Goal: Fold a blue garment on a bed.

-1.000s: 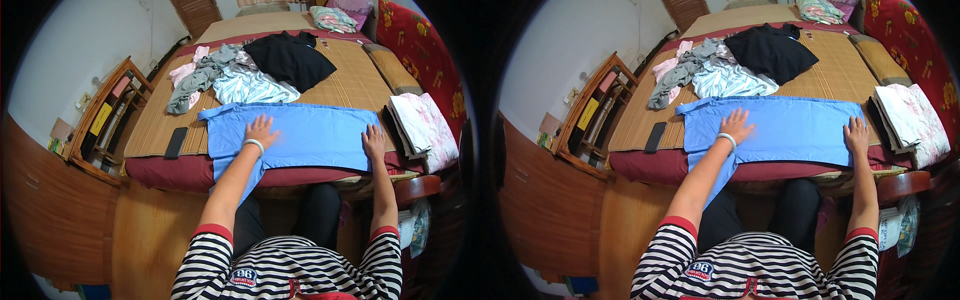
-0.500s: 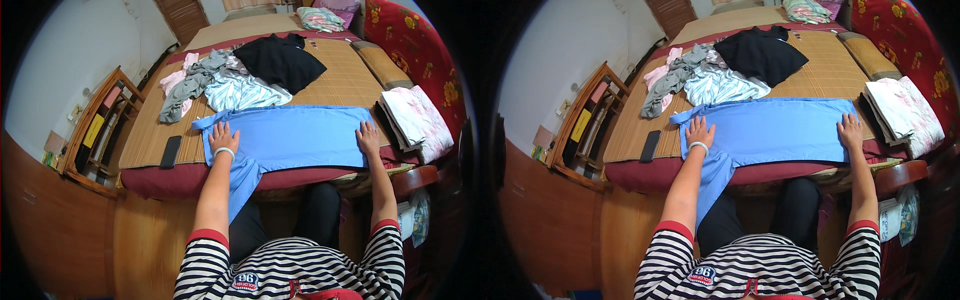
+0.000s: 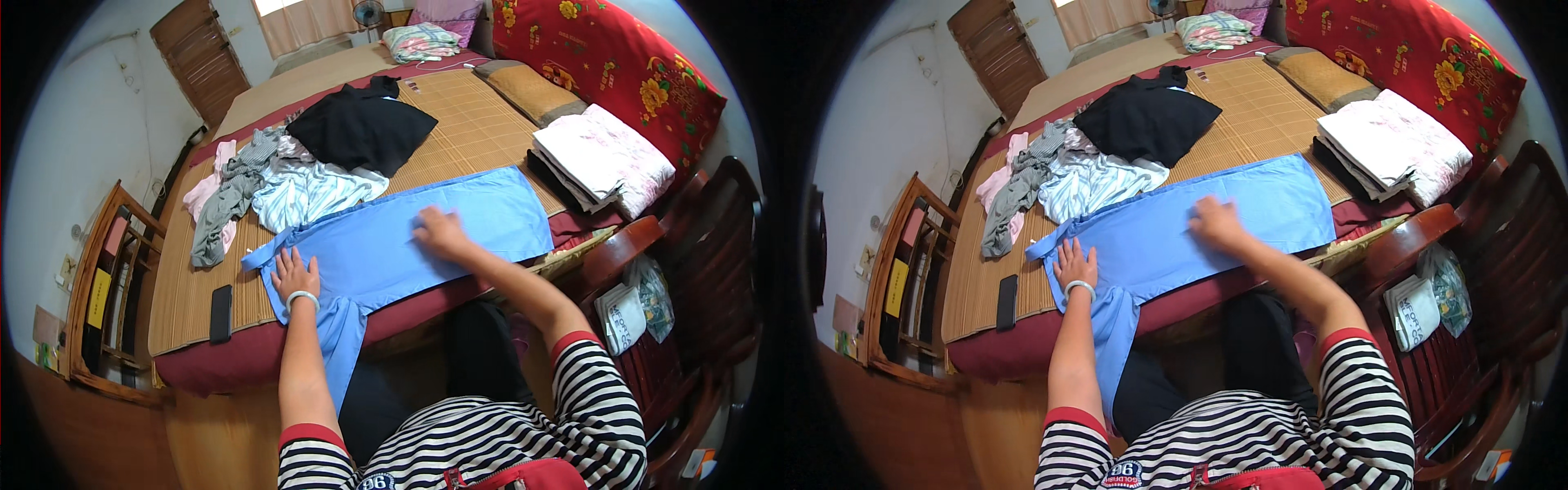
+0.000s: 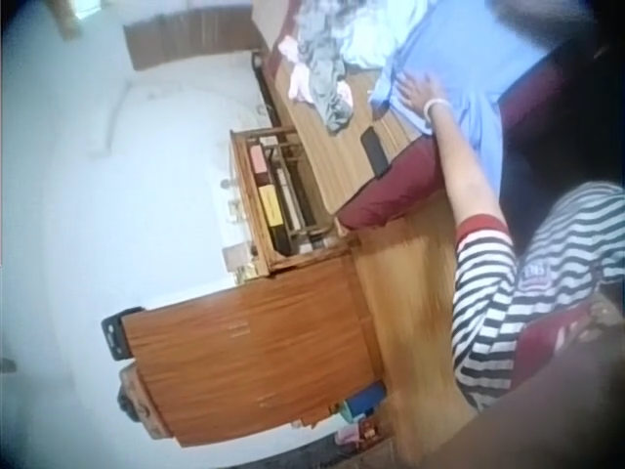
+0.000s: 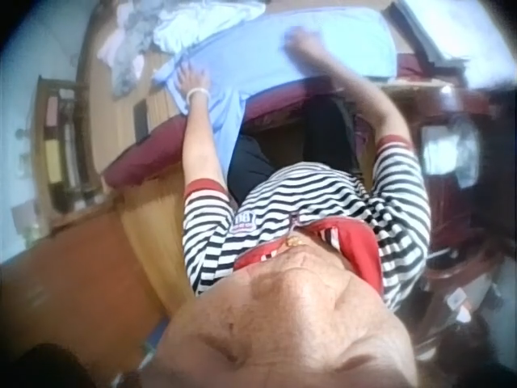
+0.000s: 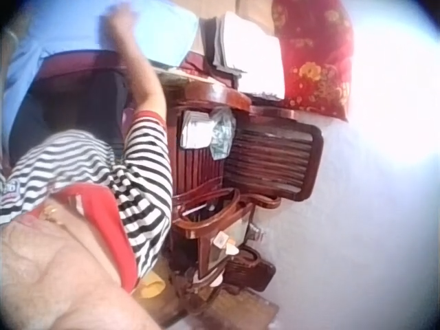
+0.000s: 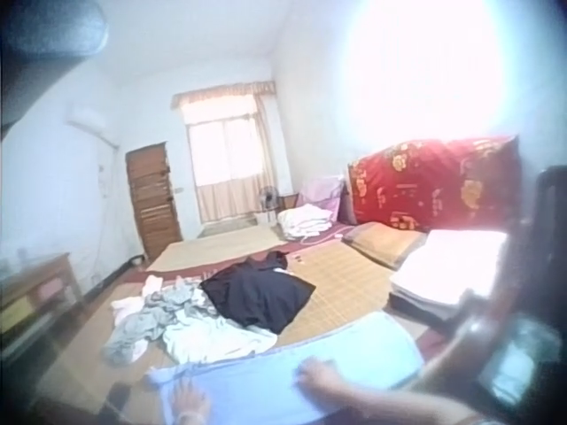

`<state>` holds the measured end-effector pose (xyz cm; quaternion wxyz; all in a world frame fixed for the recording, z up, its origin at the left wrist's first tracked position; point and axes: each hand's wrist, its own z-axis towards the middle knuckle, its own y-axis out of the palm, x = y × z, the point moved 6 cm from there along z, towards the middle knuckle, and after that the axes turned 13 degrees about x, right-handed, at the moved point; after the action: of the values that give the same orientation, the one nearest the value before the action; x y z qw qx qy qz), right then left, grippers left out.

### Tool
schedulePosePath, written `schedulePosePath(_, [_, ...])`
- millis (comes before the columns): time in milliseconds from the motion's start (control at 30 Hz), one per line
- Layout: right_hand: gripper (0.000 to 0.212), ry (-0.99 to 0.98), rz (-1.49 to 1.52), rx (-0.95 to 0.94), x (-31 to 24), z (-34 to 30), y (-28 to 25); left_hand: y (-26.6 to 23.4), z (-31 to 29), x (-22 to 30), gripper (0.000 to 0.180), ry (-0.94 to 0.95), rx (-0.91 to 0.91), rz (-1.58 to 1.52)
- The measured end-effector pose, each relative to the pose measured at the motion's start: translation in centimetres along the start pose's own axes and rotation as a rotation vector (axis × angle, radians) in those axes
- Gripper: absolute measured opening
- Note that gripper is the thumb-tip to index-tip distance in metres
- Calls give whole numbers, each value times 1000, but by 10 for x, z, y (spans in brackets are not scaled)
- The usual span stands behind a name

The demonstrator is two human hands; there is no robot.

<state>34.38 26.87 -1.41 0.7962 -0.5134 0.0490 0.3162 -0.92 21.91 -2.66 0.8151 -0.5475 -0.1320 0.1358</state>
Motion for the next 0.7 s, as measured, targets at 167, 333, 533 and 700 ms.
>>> schedulePosePath(167, [62, -336, 144, -116, -124, -20, 63, 4, 1, 15, 64, 28, 44, -36])
schedulePosePath(333, [70, -341, 77, -203, -108, -12, 71, 11, 3, 9, 62, 18, 76, -70])
schedulePosePath(533, [67, -6, -156, -57, 40, 6, 10, 9, 4, 8, 62, 16, 82, -71])
schedulePosePath(700, [71, 310, -479, 61, 189, -14, -68, 12, 6, 7, 60, 19, 105, -110])
